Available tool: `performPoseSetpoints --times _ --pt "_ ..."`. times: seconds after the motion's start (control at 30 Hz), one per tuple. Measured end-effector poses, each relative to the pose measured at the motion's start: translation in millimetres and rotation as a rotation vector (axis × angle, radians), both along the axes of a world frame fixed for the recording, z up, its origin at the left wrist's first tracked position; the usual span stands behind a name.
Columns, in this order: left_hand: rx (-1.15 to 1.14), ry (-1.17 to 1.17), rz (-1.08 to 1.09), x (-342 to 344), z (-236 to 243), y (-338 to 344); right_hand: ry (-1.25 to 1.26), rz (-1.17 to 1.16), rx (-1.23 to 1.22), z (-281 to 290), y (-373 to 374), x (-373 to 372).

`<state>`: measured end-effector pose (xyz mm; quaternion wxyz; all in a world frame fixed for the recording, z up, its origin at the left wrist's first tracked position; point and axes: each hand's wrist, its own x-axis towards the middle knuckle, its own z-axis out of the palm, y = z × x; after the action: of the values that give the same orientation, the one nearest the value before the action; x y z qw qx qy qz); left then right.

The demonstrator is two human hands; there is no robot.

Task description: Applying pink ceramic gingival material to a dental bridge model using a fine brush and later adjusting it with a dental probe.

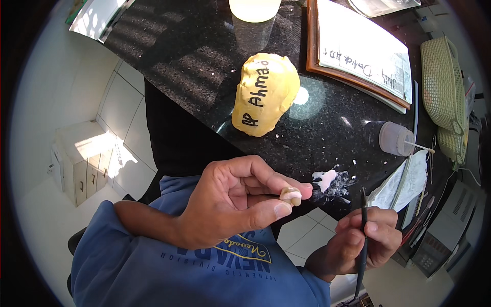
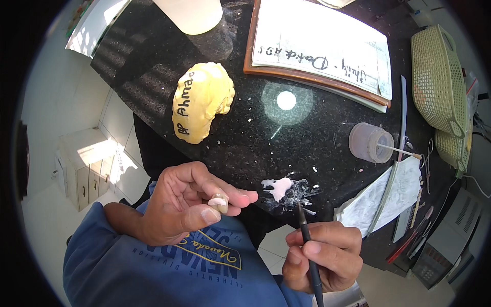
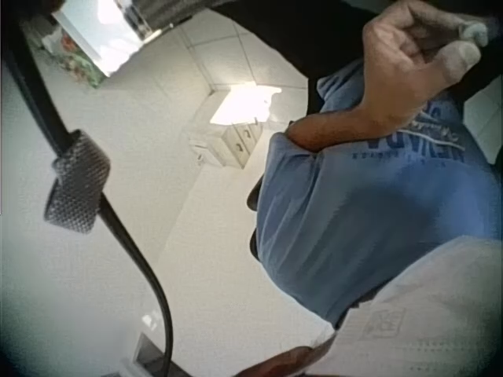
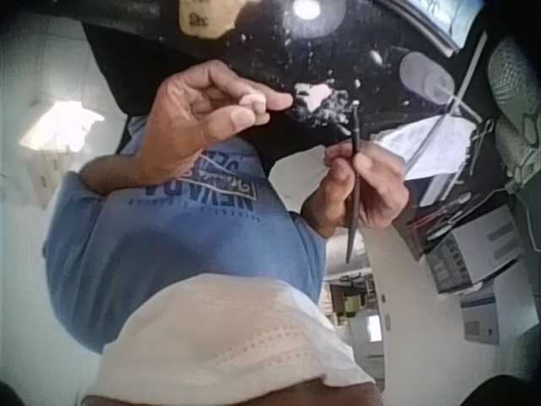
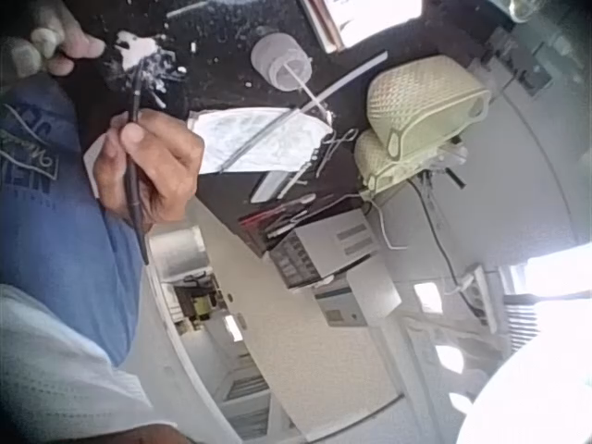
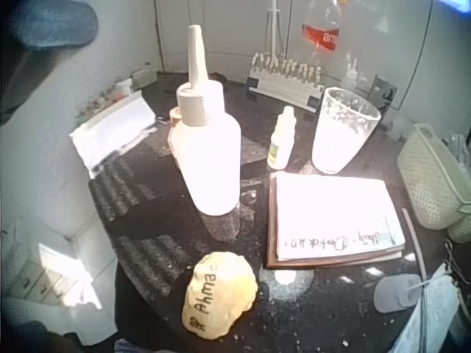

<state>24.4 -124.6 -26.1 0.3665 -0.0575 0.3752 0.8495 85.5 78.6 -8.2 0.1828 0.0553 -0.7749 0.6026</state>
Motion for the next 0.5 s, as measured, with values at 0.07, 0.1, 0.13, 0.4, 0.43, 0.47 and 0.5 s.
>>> performPoseSetpoints --times 0.07,0.1,0.13,0.4,0.43,0.47,0.5 --pt "-0.036 -0.009 -0.009 -0.7 2.6 0.5 -0.053 -0.162 0.219 0.2 -0.2 6.8" --pt "-0.033 -0.006 -0.014 -0.6 3.6 0.5 -0.050 -0.166 0.222 1.1 -4.0 6.1" --pt "-0.066 0.000 -0.013 -0.5 4.6 0.7 -0.080 -0.220 0.155 2.4 -7.2 4.0" --pt "-0.073 0.006 -0.025 2.3 2.9 0.7 -0.144 -0.301 -0.033 4.8 -6.5 6.5" --pt "-0.044 -0.027 -0.036 3.0 3.6 0.5 -0.163 -0.235 -0.006 1.9 -5.1 6.5" --pt "-0.016 -0.062 -0.046 3.7 4.0 1.0 -0.160 -0.194 0.030 -0.8 -3.2 6.8" --pt "-0.010 -0.066 -0.053 4.5 3.9 1.3 -0.183 -0.232 0.028 -4.9 -6.7 7.5"
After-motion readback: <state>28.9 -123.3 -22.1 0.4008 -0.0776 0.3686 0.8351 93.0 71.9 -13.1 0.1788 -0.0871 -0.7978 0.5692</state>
